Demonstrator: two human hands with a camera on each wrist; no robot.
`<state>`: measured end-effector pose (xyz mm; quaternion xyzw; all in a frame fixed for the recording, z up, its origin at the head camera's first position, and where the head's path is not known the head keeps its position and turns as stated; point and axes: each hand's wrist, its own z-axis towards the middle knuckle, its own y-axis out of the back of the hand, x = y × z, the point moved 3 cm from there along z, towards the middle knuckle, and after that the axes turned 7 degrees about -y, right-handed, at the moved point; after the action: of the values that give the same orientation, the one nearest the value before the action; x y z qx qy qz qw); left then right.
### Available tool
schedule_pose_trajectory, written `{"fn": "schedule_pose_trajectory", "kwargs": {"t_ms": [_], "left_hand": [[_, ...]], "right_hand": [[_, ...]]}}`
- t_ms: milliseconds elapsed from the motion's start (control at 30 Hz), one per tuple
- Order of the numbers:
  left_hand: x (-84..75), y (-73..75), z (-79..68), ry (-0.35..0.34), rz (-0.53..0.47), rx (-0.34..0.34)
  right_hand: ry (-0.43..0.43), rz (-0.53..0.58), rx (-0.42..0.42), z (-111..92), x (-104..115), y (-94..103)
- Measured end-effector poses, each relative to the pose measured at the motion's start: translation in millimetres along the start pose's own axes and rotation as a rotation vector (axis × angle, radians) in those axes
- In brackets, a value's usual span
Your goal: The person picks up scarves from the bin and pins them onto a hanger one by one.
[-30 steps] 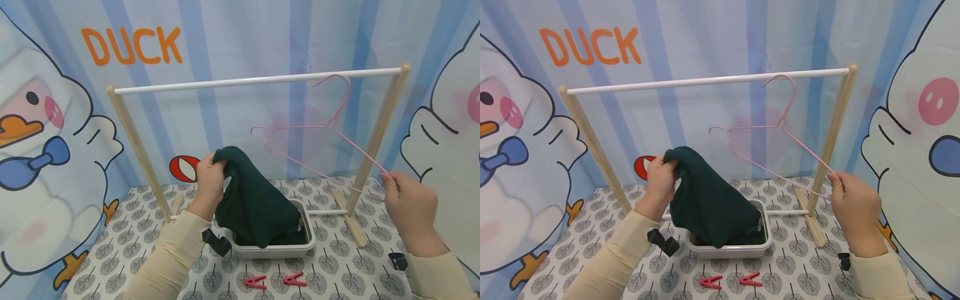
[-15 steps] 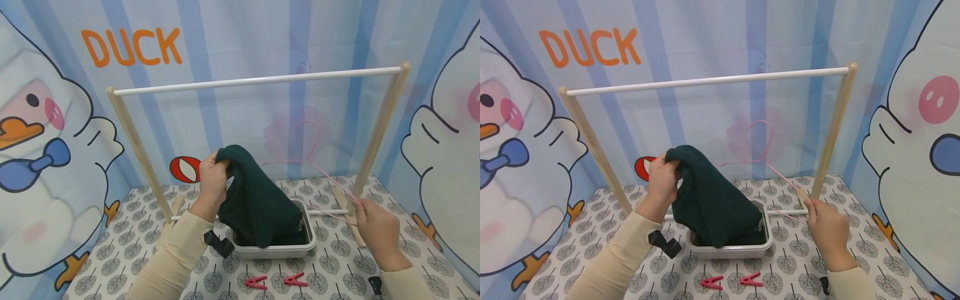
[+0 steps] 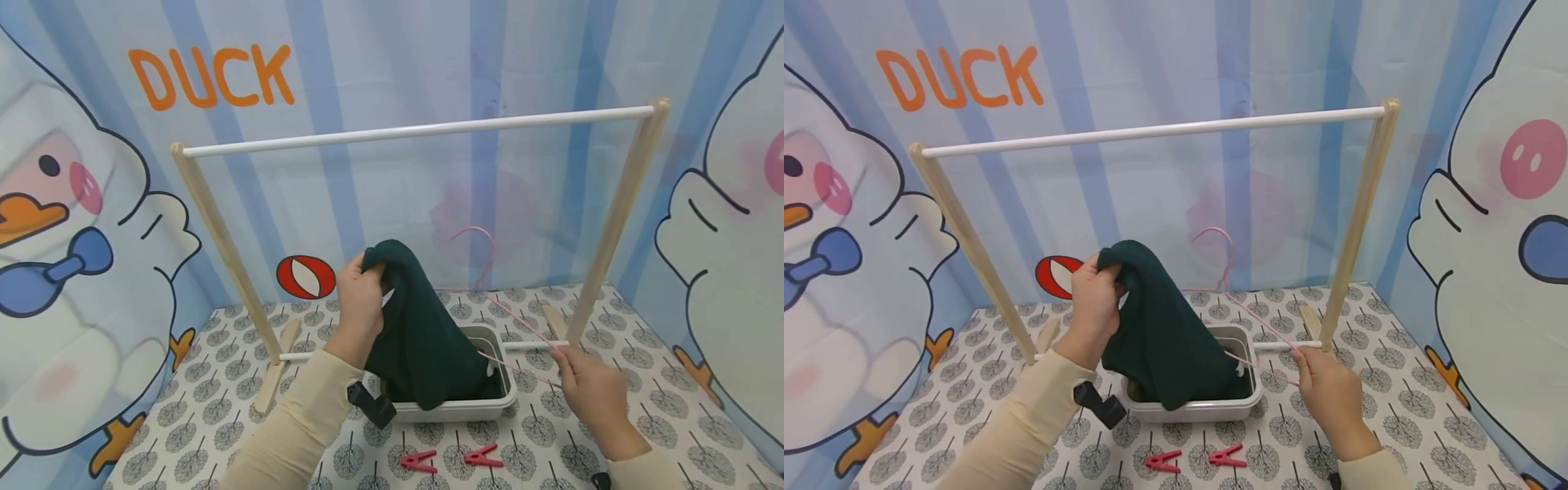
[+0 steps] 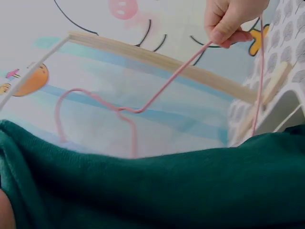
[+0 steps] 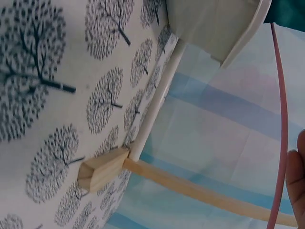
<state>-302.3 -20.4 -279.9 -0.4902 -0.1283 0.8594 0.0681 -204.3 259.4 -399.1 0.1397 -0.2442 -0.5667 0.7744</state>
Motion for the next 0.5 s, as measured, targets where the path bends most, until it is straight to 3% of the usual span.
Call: {"fn": "schedule_pose_trajectory", "kwargs": {"t_ms": [233, 500], "left_hand": [[27.8, -2.7, -13.5, 0.066, 0.053, -0.042], [57.3, -3.9, -36.6, 0.175, 0.152, 0.034]], "right_hand": [[-0.057, 0.075, 0.062, -8, 10, -3.2], [-0.149, 0.125, 0.12, -8, 16, -2.7]]}}
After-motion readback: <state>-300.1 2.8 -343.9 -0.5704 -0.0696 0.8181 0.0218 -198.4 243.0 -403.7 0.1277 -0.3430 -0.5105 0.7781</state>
